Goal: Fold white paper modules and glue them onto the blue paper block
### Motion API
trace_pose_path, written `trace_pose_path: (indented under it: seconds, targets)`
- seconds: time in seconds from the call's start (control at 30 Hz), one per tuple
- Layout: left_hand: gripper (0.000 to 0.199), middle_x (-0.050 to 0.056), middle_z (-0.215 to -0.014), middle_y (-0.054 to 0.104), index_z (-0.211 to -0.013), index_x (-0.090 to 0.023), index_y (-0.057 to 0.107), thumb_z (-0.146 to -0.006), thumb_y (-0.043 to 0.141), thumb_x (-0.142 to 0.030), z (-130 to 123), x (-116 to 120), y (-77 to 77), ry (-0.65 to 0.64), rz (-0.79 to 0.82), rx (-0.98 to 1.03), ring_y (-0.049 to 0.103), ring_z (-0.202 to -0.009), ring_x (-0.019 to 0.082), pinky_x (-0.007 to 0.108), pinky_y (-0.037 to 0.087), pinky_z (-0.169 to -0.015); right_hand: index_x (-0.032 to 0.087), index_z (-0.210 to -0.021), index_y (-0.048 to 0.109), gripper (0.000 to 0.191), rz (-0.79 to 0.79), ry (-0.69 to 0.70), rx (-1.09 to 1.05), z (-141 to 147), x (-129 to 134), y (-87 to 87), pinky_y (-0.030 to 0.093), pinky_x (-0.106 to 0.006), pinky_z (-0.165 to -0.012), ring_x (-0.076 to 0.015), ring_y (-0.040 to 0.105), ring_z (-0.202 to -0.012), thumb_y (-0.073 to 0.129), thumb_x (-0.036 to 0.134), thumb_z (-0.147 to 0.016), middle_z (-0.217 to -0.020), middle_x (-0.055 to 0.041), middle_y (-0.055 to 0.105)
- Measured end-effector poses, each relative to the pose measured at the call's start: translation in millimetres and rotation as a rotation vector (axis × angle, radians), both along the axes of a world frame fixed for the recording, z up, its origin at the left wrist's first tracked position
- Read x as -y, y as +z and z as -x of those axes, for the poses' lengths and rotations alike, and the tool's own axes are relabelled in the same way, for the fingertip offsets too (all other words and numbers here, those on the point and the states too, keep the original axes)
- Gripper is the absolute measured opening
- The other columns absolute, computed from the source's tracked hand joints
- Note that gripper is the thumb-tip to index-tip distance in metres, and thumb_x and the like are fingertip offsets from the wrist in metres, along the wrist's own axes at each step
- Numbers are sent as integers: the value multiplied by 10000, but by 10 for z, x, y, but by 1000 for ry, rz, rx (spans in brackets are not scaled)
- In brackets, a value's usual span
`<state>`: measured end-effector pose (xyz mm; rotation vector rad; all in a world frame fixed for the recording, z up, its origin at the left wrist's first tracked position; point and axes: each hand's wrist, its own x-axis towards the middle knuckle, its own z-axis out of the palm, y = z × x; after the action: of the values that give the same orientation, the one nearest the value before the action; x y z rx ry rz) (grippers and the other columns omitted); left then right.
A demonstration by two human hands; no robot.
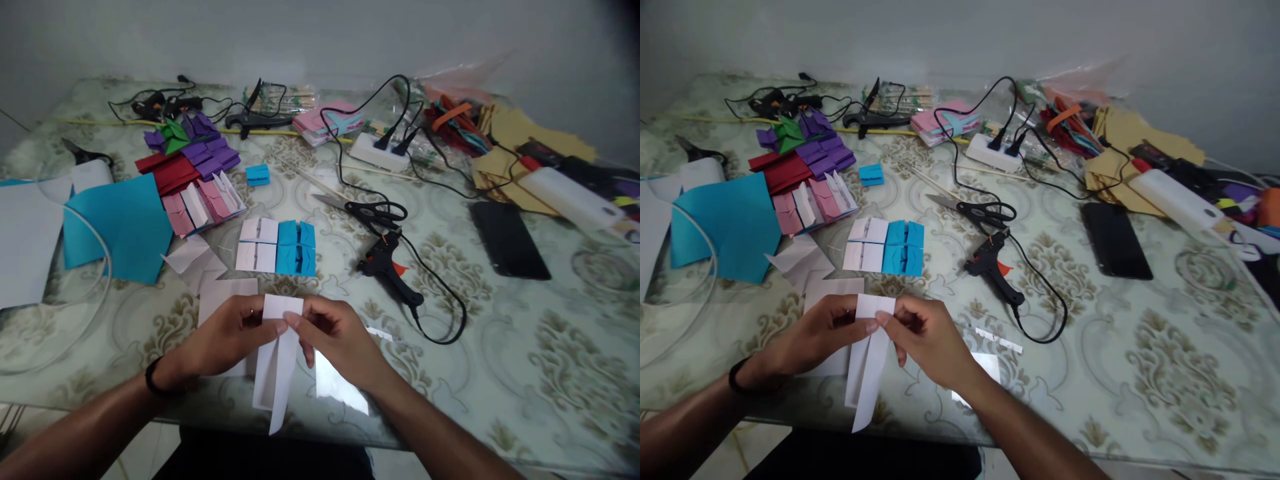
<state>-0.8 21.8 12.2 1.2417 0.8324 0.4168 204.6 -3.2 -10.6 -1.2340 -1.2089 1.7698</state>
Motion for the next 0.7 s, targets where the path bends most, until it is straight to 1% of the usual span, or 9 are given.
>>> trace_pose_path:
  seconds: [0.23, 0.37, 0.43, 0.53, 0.7]
  targets:
    - [285, 87, -1033, 813, -1096, -176, 804, -1048, 578, -343, -7, -17, 13, -29, 12, 60, 736, -959, 238, 338, 557, -883, 213, -670, 540, 461, -29, 11, 0, -10, 0, 17, 428, -231, -491, -96, 525, -428, 714, 545, -938, -484, 61, 571]
    - [288, 81, -1016, 805, -1114, -165, 796, -1043, 582, -343, 2, -2, -14, -22, 7, 23, 729, -969, 234, 325, 555, -877, 215, -660, 531, 465, -32, 11, 4, -8, 5, 10, 421, -229, -480, -96, 520, -422, 702, 539, -946, -478, 61, 563]
    - [280, 60, -973, 795, -1109, -164, 788, -1036, 588, -347, 10, 14, -35, -5, -24, -42, 718, -925, 217, 295, 547, -815, 216, -658, 533, 462, -40, 4, 1, -11, 10, 2, 423, -231, -482, -97, 521, -424, 712, 533, -942, -484, 60, 565]
    - [286, 39, -876, 765, -1043, -146, 778, -1015, 603, -371, 18, 39, -68, 25, -88, -156, 677, -794, 194, 265, 514, -688, 217, -647, 527, 473, -63, -15, 12, -19, 13, -5, 415, -236, -485, -96, 514, -417, 697, 531, -957, -481, 62, 556]
    - [293, 21, -810, 719, -999, -143, 769, -1000, 599, -382, 14, 56, -93, 32, -161, -230, 611, -719, 169, 250, 465, -628, 213, -651, 548, 476, -81, -20, 44, -25, 4, 3, 397, -243, -481, -101, 503, -414, 679, 546, -966, -466, 60, 541]
